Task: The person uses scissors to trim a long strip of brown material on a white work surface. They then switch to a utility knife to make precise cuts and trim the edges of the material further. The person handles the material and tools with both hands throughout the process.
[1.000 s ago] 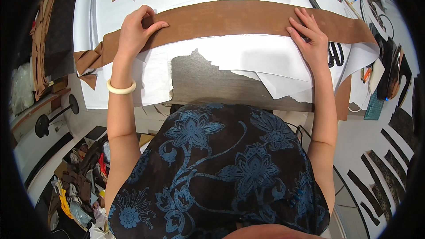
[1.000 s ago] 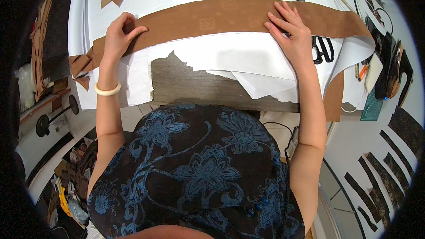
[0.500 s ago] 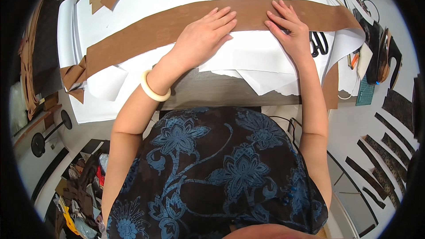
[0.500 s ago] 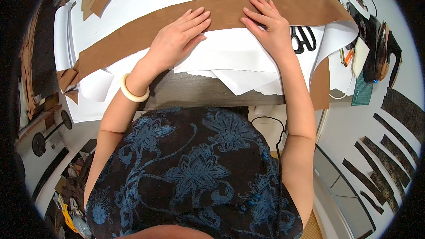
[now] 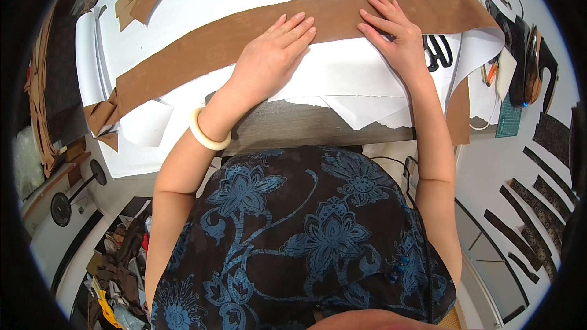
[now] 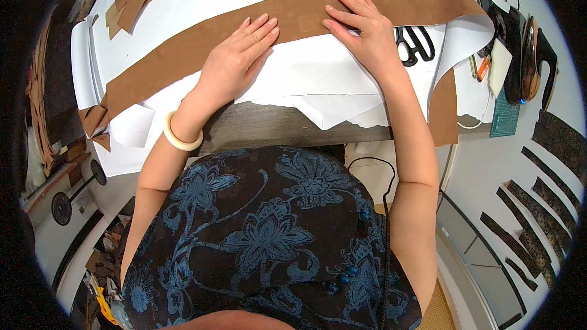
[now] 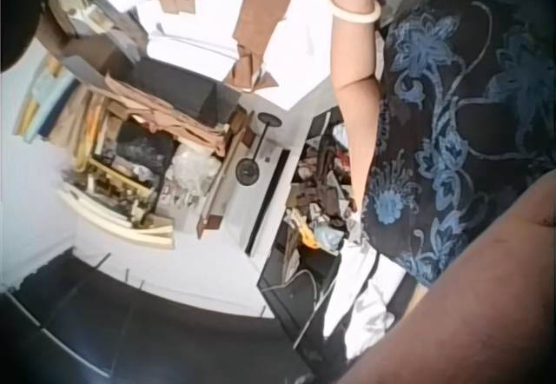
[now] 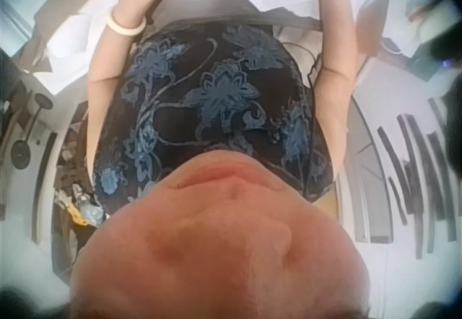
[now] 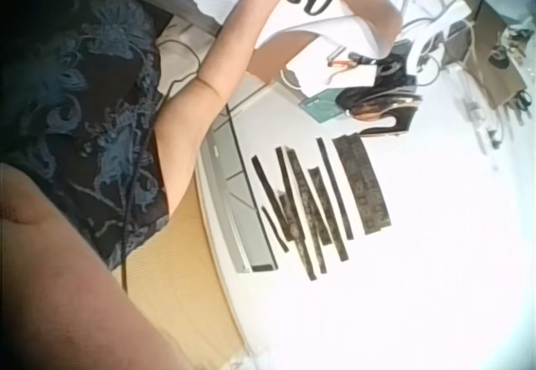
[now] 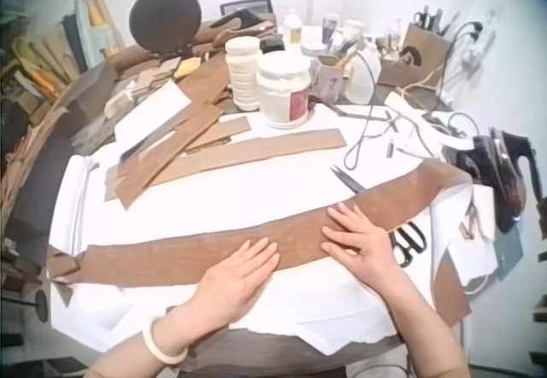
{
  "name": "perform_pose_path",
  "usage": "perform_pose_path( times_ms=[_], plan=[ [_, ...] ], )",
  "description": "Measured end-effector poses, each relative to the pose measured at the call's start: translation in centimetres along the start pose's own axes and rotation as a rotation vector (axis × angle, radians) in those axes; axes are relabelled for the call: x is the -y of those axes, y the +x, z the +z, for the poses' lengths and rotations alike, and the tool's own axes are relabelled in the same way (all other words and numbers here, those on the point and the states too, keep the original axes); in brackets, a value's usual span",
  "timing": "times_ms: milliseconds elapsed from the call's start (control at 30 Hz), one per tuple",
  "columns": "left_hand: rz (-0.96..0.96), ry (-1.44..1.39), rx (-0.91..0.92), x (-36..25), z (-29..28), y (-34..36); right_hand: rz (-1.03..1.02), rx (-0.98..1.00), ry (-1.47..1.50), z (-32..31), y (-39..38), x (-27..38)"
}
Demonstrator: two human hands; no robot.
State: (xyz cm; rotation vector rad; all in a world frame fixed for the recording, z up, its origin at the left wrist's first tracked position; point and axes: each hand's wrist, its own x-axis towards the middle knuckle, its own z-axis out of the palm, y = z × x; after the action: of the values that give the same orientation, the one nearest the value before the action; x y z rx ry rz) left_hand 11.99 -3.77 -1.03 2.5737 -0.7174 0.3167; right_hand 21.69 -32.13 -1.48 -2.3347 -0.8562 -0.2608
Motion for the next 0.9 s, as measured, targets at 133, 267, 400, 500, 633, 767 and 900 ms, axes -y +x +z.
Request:
perform_pose_path(
  times_ms=[133,267,400,500,633,767,900],
  plan=[
    [-0.006,-0.024,0.101,-0.7,-0.7,-0.4,0.002,-0.001,0.008,-0.1,0.0,0.0],
    [-0.017,0.005,0.131,-1.2,-1.0,-0.2,0.012,0.001,0.011,0.0,-0.1,0.0],
    [-0.026,0.174,0.220,-2.7,-1.9,1.3,0.006,-0.003,0.012,0.1,-0.1,-0.2],
    [-0.064,0.277,0.334,-3.6,-1.8,2.8,0.015,0.000,0.014,-0.1,0.0,-0.1],
    [0.104,0.161,0.164,-2.7,-0.4,3.8,0.010,0.001,0.014,-0.1,-0.1,-0.1],
    [0.102,0.068,0.229,-2.3,0.5,4.2,0.018,0.002,0.029,-0.2,0.0,-0.1],
    [0.085,0.001,0.182,-1.8,1.0,3.9,0.015,-0.002,0.040,-0.2,0.0,-0.2]
  ],
)
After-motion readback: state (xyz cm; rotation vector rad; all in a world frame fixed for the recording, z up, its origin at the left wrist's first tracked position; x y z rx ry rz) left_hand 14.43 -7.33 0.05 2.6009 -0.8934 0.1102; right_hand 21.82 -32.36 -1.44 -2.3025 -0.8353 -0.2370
